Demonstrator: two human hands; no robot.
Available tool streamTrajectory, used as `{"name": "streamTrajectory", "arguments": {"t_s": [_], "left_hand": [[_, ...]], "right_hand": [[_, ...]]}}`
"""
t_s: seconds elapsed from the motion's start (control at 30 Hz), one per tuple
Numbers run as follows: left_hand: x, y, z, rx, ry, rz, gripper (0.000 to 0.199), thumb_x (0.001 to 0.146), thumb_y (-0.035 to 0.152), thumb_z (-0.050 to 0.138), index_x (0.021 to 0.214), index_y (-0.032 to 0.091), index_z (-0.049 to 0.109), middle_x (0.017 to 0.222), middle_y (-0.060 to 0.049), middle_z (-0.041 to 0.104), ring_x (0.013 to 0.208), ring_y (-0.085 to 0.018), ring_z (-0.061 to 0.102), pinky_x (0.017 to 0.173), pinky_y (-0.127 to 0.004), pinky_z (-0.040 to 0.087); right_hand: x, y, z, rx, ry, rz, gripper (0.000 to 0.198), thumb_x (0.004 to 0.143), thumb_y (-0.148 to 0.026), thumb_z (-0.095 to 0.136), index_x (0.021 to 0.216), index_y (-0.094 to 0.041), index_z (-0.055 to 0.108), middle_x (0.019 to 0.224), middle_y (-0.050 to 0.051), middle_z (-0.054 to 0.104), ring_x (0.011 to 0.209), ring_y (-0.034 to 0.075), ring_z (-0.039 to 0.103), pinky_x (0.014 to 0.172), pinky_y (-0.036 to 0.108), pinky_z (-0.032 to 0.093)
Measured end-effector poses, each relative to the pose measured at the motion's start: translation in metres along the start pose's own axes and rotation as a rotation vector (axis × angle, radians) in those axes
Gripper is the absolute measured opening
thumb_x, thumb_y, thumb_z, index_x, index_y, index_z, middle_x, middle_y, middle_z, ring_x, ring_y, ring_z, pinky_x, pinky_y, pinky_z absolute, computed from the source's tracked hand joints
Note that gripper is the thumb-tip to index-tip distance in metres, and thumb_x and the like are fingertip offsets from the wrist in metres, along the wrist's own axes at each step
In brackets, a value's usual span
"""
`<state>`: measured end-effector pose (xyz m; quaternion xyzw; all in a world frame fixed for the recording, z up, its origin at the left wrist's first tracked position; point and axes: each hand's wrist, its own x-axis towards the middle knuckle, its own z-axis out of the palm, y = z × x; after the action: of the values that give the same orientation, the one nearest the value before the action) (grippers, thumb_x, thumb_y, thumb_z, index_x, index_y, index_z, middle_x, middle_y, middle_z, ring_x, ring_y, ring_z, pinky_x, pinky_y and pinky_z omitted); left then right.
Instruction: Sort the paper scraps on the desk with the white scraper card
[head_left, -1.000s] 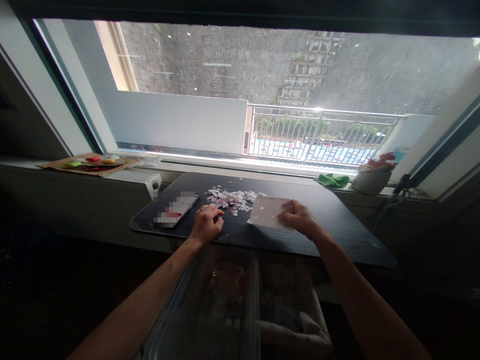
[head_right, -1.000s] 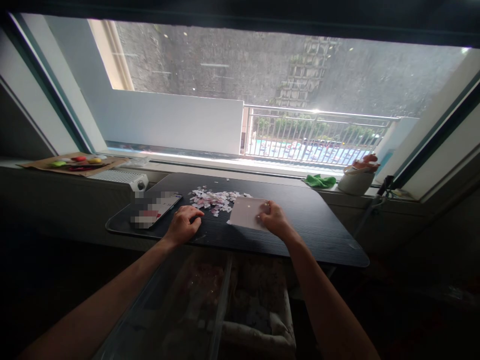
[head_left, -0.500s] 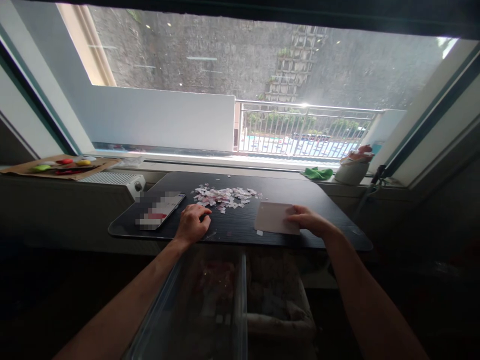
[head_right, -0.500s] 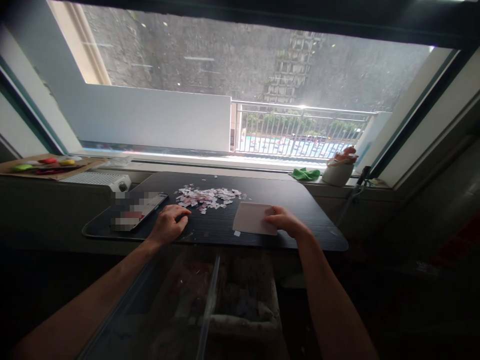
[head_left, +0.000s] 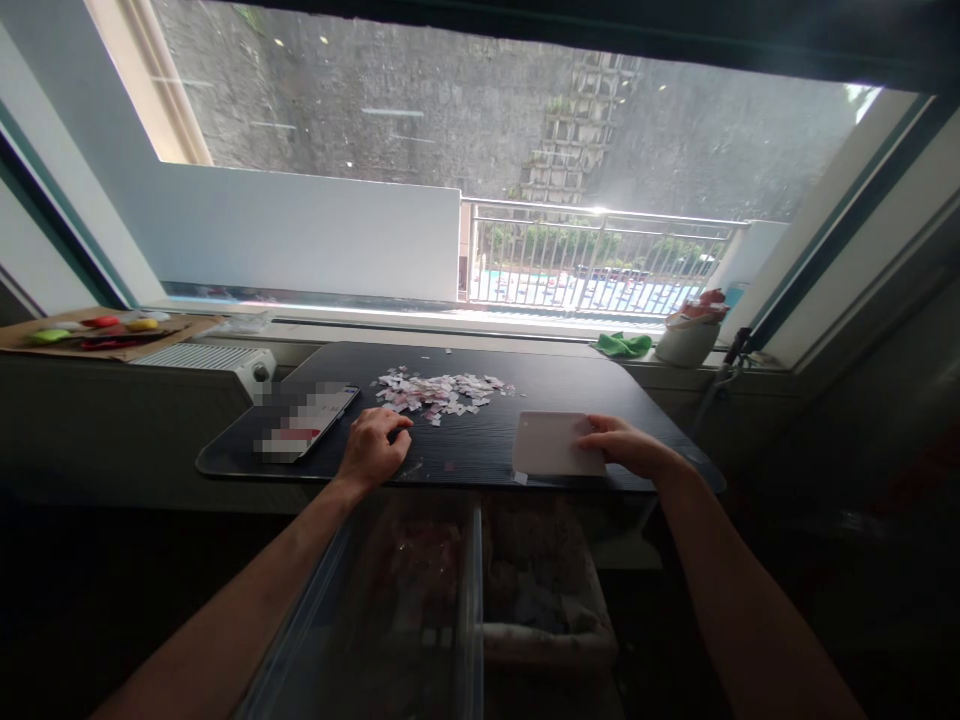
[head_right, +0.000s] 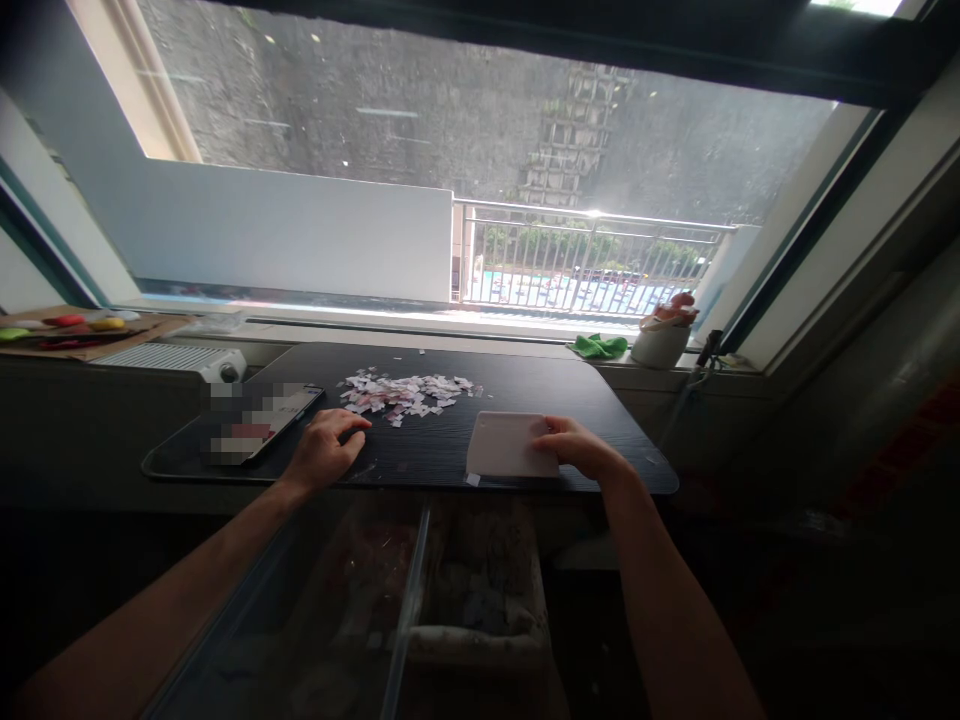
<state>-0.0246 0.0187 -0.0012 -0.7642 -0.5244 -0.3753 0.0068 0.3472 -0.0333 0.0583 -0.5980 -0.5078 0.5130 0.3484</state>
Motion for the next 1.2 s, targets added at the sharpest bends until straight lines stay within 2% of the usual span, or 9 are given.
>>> {"name": "streamTrajectory", "arguments": {"t_s": [0.33, 0.43, 0.53, 0.6, 0.67, 0.73, 0.83, 1.0, 1.2], "left_hand": [[0.003, -0.003, -0.001, 0.020, -0.003, 0.018, 0.026, 0.077, 0.026, 0.048, 0.084, 0.021, 0.072, 0.093, -0.006, 0.071, 0.098, -0.026, 0.060, 0.091, -0.041, 0.047], [0.006, 0.003, -0.005, 0.038, -0.024, 0.054, 0.026, 0.077, 0.026, 0.048, 0.087, 0.022, 0.072, 0.095, -0.007, 0.069, 0.101, -0.027, 0.058, 0.094, -0.045, 0.045], [0.004, 0.027, -0.011, 0.042, -0.087, 0.166, 0.026, 0.078, 0.025, 0.050, 0.091, 0.022, 0.072, 0.099, -0.007, 0.067, 0.111, -0.029, 0.054, 0.106, -0.054, 0.033], [0.001, 0.052, -0.012, 0.025, -0.154, 0.273, 0.026, 0.078, 0.023, 0.052, 0.095, 0.023, 0.072, 0.104, -0.006, 0.067, 0.114, -0.028, 0.052, 0.111, -0.054, 0.026], [-0.003, 0.080, -0.011, 0.002, -0.235, 0.394, 0.029, 0.078, 0.020, 0.054, 0.102, 0.025, 0.071, 0.106, -0.004, 0.066, 0.117, -0.025, 0.051, 0.113, -0.052, 0.023], [-0.007, 0.105, -0.005, 0.006, -0.343, 0.565, 0.033, 0.082, 0.015, 0.051, 0.110, 0.022, 0.067, 0.112, -0.009, 0.064, 0.124, -0.027, 0.046, 0.114, -0.057, 0.020], [-0.009, 0.126, 0.008, 0.035, -0.445, 0.646, 0.035, 0.084, 0.016, 0.052, 0.116, 0.023, 0.064, 0.114, -0.010, 0.062, 0.125, -0.028, 0.044, 0.112, -0.061, 0.019], [-0.010, 0.115, 0.017, 0.090, -0.459, 0.657, 0.034, 0.086, 0.019, 0.053, 0.117, 0.025, 0.063, 0.111, -0.010, 0.062, 0.125, -0.029, 0.044, 0.111, -0.063, 0.019], [-0.009, 0.069, -0.010, 0.106, -0.348, 0.528, 0.027, 0.089, 0.024, 0.045, 0.101, 0.024, 0.069, 0.108, -0.009, 0.063, 0.121, -0.028, 0.047, 0.112, -0.061, 0.019]], "right_hand": [[-0.021, -0.004, -0.010, 0.003, 0.057, -0.029, 0.027, 0.050, -0.020, 0.076, 0.075, -0.017, 0.068, 0.069, 0.000, 0.070, 0.059, 0.014, 0.060, 0.053, 0.024, 0.045], [-0.025, -0.002, -0.011, 0.014, 0.086, -0.059, 0.027, 0.050, -0.021, 0.076, 0.075, -0.018, 0.067, 0.069, 0.000, 0.070, 0.061, 0.014, 0.060, 0.054, 0.024, 0.045], [-0.027, 0.000, -0.010, 0.014, 0.093, -0.064, 0.027, 0.051, -0.020, 0.077, 0.076, -0.018, 0.067, 0.072, 0.001, 0.071, 0.065, 0.016, 0.062, 0.057, 0.025, 0.047], [-0.029, 0.000, -0.010, 0.007, 0.102, -0.060, 0.027, 0.050, -0.019, 0.077, 0.076, -0.018, 0.068, 0.073, 0.001, 0.071, 0.065, 0.016, 0.062, 0.058, 0.025, 0.048], [-0.029, 0.001, -0.012, 0.000, 0.118, -0.058, 0.027, 0.050, -0.019, 0.078, 0.075, -0.018, 0.068, 0.072, 0.001, 0.071, 0.064, 0.015, 0.061, 0.056, 0.024, 0.047], [-0.029, 0.001, -0.013, -0.001, 0.128, -0.057, 0.027, 0.049, -0.020, 0.078, 0.074, -0.017, 0.068, 0.070, 0.000, 0.070, 0.062, 0.014, 0.060, 0.054, 0.023, 0.045], [-0.028, 0.002, -0.013, 0.004, 0.124, -0.058, 0.028, 0.049, -0.020, 0.078, 0.075, -0.017, 0.068, 0.069, 0.000, 0.070, 0.061, 0.014, 0.059, 0.053, 0.023, 0.045], [-0.028, 0.004, -0.012, 0.018, 0.117, -0.049, 0.029, 0.049, -0.021, 0.078, 0.076, -0.017, 0.067, 0.070, -0.001, 0.070, 0.063, 0.014, 0.060, 0.055, 0.023, 0.046], [-0.031, 0.003, -0.011, 0.027, 0.088, -0.035, 0.030, 0.049, -0.021, 0.079, 0.077, -0.017, 0.069, 0.075, 0.001, 0.071, 0.067, 0.015, 0.061, 0.058, 0.024, 0.047]]}}
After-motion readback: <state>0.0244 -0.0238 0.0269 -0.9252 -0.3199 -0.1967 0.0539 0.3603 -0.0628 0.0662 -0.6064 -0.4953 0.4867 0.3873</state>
